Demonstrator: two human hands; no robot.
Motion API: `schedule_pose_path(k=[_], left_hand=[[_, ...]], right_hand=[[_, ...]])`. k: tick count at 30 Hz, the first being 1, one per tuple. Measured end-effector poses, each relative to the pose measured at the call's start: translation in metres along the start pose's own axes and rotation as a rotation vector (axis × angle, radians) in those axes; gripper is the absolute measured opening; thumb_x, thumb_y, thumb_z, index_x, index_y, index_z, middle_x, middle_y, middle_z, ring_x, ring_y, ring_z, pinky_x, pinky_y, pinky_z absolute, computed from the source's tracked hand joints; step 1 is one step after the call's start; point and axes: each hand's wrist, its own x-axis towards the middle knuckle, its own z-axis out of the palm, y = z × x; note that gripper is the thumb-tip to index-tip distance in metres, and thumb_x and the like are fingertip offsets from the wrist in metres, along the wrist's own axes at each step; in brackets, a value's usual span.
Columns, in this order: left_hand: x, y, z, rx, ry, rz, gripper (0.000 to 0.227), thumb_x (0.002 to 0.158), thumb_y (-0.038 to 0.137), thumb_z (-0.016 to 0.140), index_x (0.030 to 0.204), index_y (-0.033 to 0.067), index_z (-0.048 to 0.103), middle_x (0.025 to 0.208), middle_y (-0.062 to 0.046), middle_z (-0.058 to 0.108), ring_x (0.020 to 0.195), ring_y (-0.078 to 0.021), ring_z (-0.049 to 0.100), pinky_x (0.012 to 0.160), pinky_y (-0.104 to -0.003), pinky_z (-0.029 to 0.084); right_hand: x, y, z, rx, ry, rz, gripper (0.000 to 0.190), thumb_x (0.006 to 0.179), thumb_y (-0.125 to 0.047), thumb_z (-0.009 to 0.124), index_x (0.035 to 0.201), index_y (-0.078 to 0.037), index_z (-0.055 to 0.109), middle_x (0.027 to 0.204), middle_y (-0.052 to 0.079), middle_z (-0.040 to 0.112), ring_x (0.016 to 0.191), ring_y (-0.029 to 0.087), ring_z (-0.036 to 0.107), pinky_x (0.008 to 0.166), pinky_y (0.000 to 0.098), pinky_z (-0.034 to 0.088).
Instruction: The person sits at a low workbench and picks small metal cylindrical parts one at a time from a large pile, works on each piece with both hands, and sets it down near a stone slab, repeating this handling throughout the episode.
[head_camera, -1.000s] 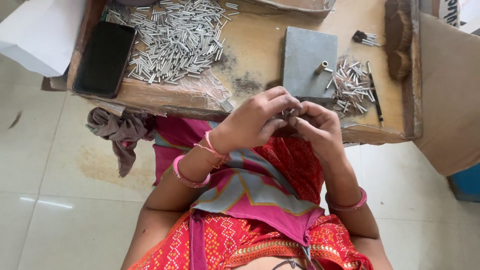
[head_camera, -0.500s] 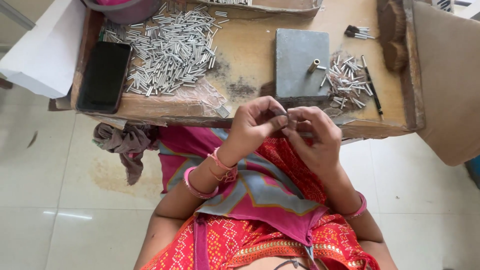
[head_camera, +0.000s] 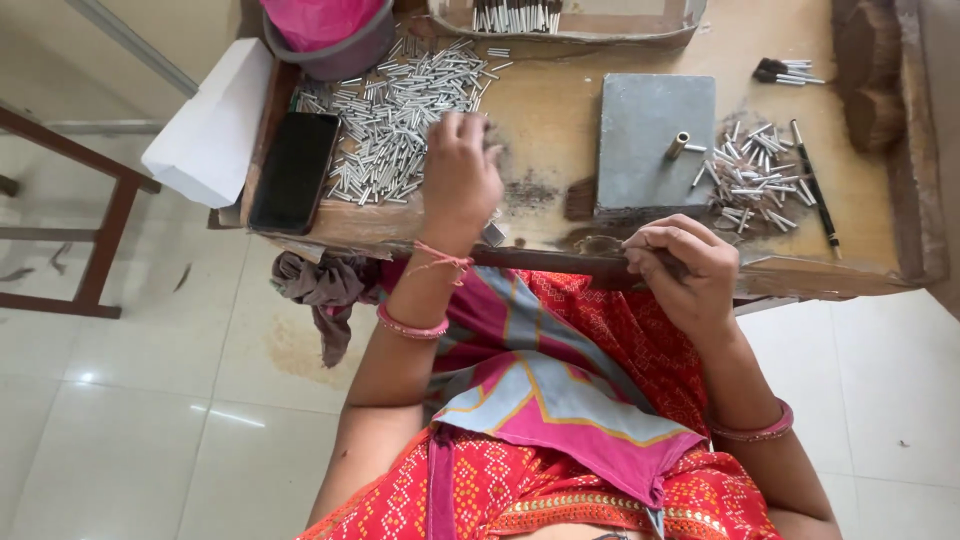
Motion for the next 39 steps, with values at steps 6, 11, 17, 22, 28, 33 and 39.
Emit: schedule_pose_path(k=[6,11,17,22,28,33,39], left_hand=[[0.011,-0.022,0.007,0.31,0.034,-0.059,0.02,0.08,0.008,0.078,0.096,0.0024,0.068,0.11,-0.015,0.061,0.112,-0.0355,0.055,0.096,-0.044,0.045],[-0.01,0.003,-0.005,0.302,0.047,-0.009,0.016,0.081,0.005,0.077,0.094,0.004,0.069,0.108,-0.013,0.061,0.111,-0.0348,0.055,0.096,-0.044,0.045],[-0.042,0.054,-0.019,-0.482,0.114,-0.06,0.011,0.095,-0.005,0.067,0.1,0.0019,0.06,0.095,-0.01,0.059,0.087,-0.0262,0.062,0.079,-0.04,0.053],[-0.055,0.053,-0.012,-0.219,0.131,0.212,0.024,0.087,-0.008,0.067,0.107,0.0046,0.065,0.102,-0.012,0.063,0.095,-0.0302,0.064,0.084,-0.039,0.053],[-0.07,0.063,-0.014,-0.47,0.197,0.091,0.023,0.087,-0.008,0.073,0.105,0.0043,0.067,0.097,-0.009,0.066,0.084,-0.0212,0.066,0.074,-0.031,0.056],[-0.08,0.095,-0.006,-0.774,0.072,0.064,0.024,0.09,-0.008,0.073,0.111,0.0036,0.069,0.098,-0.008,0.068,0.087,-0.0173,0.069,0.078,-0.031,0.057],[-0.085,0.111,0.001,-0.937,0.063,0.083,0.023,0.092,-0.009,0.071,0.112,0.0022,0.068,0.104,-0.01,0.067,0.092,-0.0207,0.071,0.08,-0.031,0.059]], right_hand=[[0.004,-0.003,0.0,-0.045,-0.011,-0.078,0.012,0.089,0.009,0.073,0.1,0.005,0.068,0.095,0.013,0.07,0.08,0.015,0.069,0.07,0.0254,0.056],[0.001,-0.005,0.002,-0.097,0.01,-0.139,0.013,0.089,0.008,0.074,0.099,0.004,0.067,0.095,0.013,0.07,0.084,0.019,0.07,0.074,0.0282,0.057],[0.001,-0.007,0.006,-0.144,0.045,-0.163,0.012,0.089,0.007,0.074,0.098,0.004,0.066,0.094,0.013,0.07,0.084,0.021,0.07,0.075,0.0293,0.057],[-0.001,-0.011,0.006,-0.187,0.043,-0.169,0.012,0.089,0.006,0.075,0.097,0.003,0.067,0.094,0.013,0.069,0.083,0.02,0.07,0.073,0.029,0.055],[0.0,-0.012,0.011,-0.17,0.069,-0.124,0.011,0.089,0.007,0.074,0.097,0.003,0.068,0.092,0.012,0.069,0.081,0.018,0.069,0.072,0.0282,0.055],[-0.011,0.006,0.024,0.505,0.076,0.229,0.006,0.096,0.002,0.068,0.102,0.003,0.068,0.093,0.007,0.068,0.077,0.014,0.067,0.069,0.0265,0.056],[-0.023,0.017,0.027,1.147,0.131,0.565,0.009,0.103,-0.006,0.062,0.107,0.002,0.065,0.088,0.007,0.067,0.072,0.012,0.065,0.064,0.0266,0.055]])
